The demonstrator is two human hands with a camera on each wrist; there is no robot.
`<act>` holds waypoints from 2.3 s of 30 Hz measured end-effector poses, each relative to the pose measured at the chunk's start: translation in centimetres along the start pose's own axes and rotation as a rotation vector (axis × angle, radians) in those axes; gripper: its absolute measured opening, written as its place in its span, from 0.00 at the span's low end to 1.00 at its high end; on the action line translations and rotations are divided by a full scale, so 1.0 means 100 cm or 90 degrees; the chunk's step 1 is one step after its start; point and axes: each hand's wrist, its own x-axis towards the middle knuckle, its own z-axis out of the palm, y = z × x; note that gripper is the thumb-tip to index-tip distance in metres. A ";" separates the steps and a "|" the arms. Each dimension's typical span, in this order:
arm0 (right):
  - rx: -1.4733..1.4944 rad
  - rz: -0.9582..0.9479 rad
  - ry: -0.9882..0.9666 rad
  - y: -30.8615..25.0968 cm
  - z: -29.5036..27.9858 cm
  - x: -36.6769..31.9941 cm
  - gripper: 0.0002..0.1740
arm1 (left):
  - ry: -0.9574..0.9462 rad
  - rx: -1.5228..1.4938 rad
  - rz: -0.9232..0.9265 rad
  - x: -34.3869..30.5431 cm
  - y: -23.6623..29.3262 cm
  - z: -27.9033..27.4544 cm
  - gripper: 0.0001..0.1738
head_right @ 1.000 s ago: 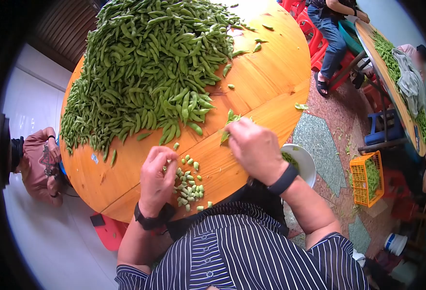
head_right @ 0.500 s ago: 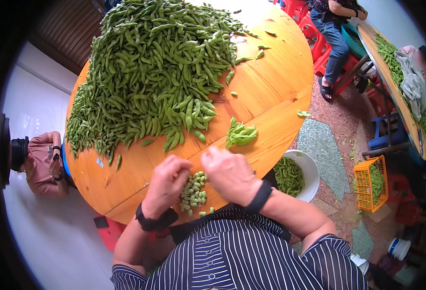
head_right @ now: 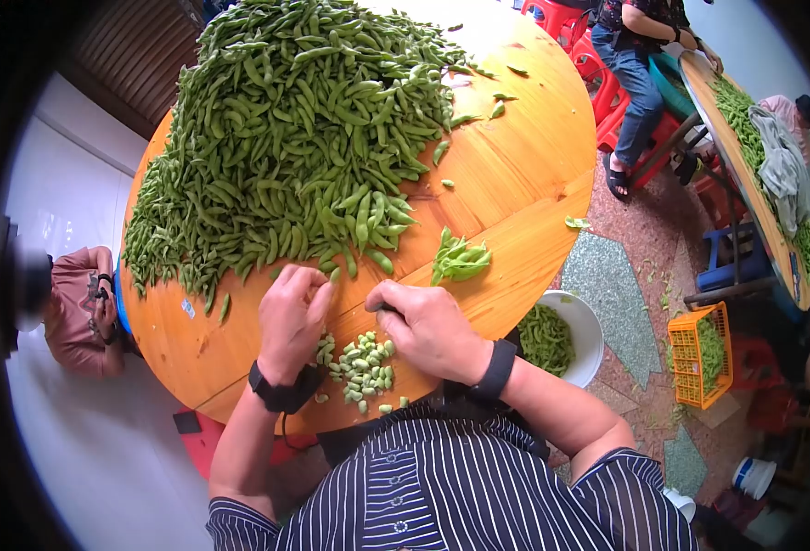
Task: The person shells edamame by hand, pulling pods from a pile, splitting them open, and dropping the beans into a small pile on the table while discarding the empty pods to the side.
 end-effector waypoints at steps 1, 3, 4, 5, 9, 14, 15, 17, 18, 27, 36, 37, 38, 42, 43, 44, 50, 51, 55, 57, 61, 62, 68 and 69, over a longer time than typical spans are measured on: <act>0.005 0.056 -0.013 -0.006 -0.003 0.000 0.10 | 0.000 -0.035 -0.006 -0.003 0.002 -0.002 0.05; 0.006 0.077 -0.030 -0.002 -0.001 0.001 0.11 | -0.047 -0.073 -0.047 -0.011 0.009 -0.004 0.05; 0.002 0.092 -0.048 0.001 0.001 0.001 0.12 | -0.049 -0.074 -0.046 -0.014 0.010 -0.003 0.05; 0.008 0.049 -0.044 0.009 0.007 0.002 0.13 | -0.052 -0.088 -0.046 -0.017 0.010 -0.001 0.06; -0.002 0.055 -0.058 0.012 0.015 0.003 0.14 | -0.079 -0.306 -0.149 -0.026 0.013 0.001 0.09; 0.063 0.112 -0.080 0.007 0.013 0.004 0.14 | -0.163 -0.592 -0.315 -0.034 0.027 -0.009 0.10; 0.076 0.134 -0.088 0.007 0.012 0.004 0.14 | -0.168 -0.613 -0.330 -0.036 0.027 -0.008 0.09; 0.071 0.134 -0.084 0.005 0.012 0.004 0.14 | -0.174 -0.635 -0.347 -0.039 0.029 -0.008 0.09; 0.066 0.133 -0.079 0.004 0.011 0.004 0.14 | -0.175 -0.683 -0.371 -0.040 0.032 -0.010 0.10; 0.069 0.114 -0.072 0.003 0.013 0.003 0.14 | -0.160 -0.720 -0.369 -0.046 0.036 -0.010 0.08; 0.020 0.084 -0.055 0.002 0.014 0.002 0.12 | -0.070 -0.556 -0.246 -0.058 0.043 0.004 0.08; 0.020 0.084 -0.055 0.004 0.015 0.001 0.12 | -0.039 -0.434 -0.161 -0.059 0.044 0.006 0.08; -0.008 0.065 -0.045 0.007 0.018 -0.001 0.12 | -0.039 -0.434 -0.161 -0.060 0.047 0.008 0.08; -0.015 0.046 -0.024 0.010 0.023 -0.002 0.11 | 0.046 -0.273 -0.009 -0.060 0.054 0.012 0.08; -0.016 0.049 -0.023 0.011 0.022 -0.002 0.11 | 0.049 -0.271 0.004 -0.060 0.052 0.013 0.08; -0.019 0.029 -0.032 0.013 0.021 -0.001 0.10 | 0.053 -0.269 0.016 -0.060 0.051 0.014 0.09; 0.034 0.056 -0.120 0.010 0.006 0.005 0.09 | -0.229 -0.883 -0.382 -0.052 0.032 -0.004 0.07; 0.050 0.071 -0.136 0.008 0.005 0.006 0.09 | -0.258 -0.909 -0.391 -0.050 0.028 -0.006 0.07; 0.084 0.138 -0.137 0.009 0.005 0.006 0.09 | -0.182 -0.545 -0.232 -0.053 0.036 -0.001 0.11; 0.018 0.014 -0.118 0.016 0.009 0.004 0.07 | -0.120 -0.413 -0.124 -0.052 0.038 -0.001 0.12; -0.012 -0.011 -0.079 0.016 0.012 0.004 0.07 | -0.045 -0.298 -0.004 -0.050 0.041 -0.002 0.11; -0.023 -0.014 -0.071 0.016 0.012 0.004 0.07 | -0.055 -0.314 -0.008 -0.050 0.040 -0.002 0.11; -0.038 0.021 -0.069 0.010 0.012 0.005 0.08 | -0.225 -0.708 -0.356 -0.051 0.034 -0.004 0.06; -0.034 0.029 -0.071 0.010 0.012 0.005 0.09 | -0.225 -0.708 -0.356 -0.048 0.035 -0.007 0.06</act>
